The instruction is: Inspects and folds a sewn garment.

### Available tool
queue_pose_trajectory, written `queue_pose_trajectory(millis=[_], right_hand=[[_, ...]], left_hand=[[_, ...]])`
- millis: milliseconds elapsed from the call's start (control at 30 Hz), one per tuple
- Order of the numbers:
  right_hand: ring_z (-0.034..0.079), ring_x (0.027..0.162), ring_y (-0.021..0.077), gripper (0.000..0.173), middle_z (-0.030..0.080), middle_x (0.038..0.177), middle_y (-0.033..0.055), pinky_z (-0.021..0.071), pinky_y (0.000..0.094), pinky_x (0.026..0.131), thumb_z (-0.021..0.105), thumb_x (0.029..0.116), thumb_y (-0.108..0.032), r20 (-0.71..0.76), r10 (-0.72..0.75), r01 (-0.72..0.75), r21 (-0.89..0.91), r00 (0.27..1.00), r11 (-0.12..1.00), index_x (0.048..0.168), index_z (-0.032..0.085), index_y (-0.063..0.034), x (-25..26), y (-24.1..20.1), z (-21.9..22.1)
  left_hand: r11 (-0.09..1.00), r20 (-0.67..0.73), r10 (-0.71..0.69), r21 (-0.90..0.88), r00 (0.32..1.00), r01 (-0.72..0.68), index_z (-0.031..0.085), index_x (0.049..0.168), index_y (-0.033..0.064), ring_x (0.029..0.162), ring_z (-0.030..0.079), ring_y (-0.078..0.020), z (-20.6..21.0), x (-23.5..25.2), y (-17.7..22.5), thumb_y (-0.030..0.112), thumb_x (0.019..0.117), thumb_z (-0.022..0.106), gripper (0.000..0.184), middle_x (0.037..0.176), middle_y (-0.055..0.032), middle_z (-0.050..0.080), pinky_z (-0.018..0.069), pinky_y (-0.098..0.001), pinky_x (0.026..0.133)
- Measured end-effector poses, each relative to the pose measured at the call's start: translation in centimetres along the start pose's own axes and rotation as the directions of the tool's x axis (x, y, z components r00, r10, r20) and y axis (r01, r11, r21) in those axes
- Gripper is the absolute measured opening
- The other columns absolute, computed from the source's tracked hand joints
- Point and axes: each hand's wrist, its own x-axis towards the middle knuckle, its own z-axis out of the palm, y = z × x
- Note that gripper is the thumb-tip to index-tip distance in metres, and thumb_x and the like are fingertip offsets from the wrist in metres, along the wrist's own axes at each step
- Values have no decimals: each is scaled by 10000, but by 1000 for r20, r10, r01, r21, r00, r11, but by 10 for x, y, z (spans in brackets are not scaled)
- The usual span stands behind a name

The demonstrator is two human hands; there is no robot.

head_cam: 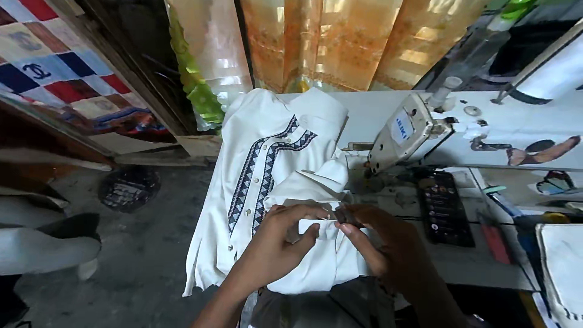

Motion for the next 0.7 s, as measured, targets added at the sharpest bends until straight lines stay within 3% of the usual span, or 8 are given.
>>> queue_pose_trajectory(millis=[133,233,367,467,567,633,700], right_hand=[[656,950,-21,257,725,1025,87,522,117,850,569,1037,-220,-9,12,-12,21,1000,1000,1021,675,13,3,2,-1],[647,942,-36,250,715,1002,72,522,112,853,571,1036,-211,3,14,-14,57,1000,998,1015,665,20,5,2,1],[660,937,-10,268,723,980,72,539,140,845,562,1036,-213,9,12,-12,63,1000,998,1023,691,20,9,7,5],[666,967,-7,251,719,1005,70,553,158,874,571,1034,-200,18,13,-15,116,1000,993,1034,680,26,11,9,6],[658,986,-9,238,713,1018,75,544,148,879,573,1029,-195,12,-1,-1,123,1000,992,1011,673,20,12,8,7],[655,1005,-4,235,711,1034,88,537,146,892,578,1027,-191,19,-16,14,125,1000,992,1006,671,23,11,6,6],[645,1019,-11,224,705,1050,92,521,128,892,566,1034,-193,24,-36,33,107,999,994,1000,651,12,9,4,5]], left_hand=[[989,11,-21,-146,1000,22,663,1195,-1,899,637,23,1,5,-2,66,966,580,253,1010,19,713,533,-183,825],[980,5,-86,-180,996,86,643,1236,19,809,633,34,4,7,-3,176,967,704,318,935,52,713,528,-150,746],[973,53,-132,-186,990,140,632,1241,35,907,664,6,-1,7,-5,48,936,678,309,1044,28,720,556,-169,812],[968,88,-139,-198,986,154,611,1274,27,961,661,-10,-5,6,-5,-2,876,692,407,1082,20,707,557,-183,847],[962,78,-160,-212,984,173,619,1253,35,915,655,8,-4,5,-3,141,863,804,445,997,48,696,558,-168,823],[975,30,-121,-183,992,125,662,1184,39,807,616,43,-2,4,-5,237,934,751,330,922,64,685,519,-138,722],[991,4,-54,-118,999,55,705,1123,46,833,632,43,-1,3,-7,242,981,697,242,951,47,717,528,-163,757]])
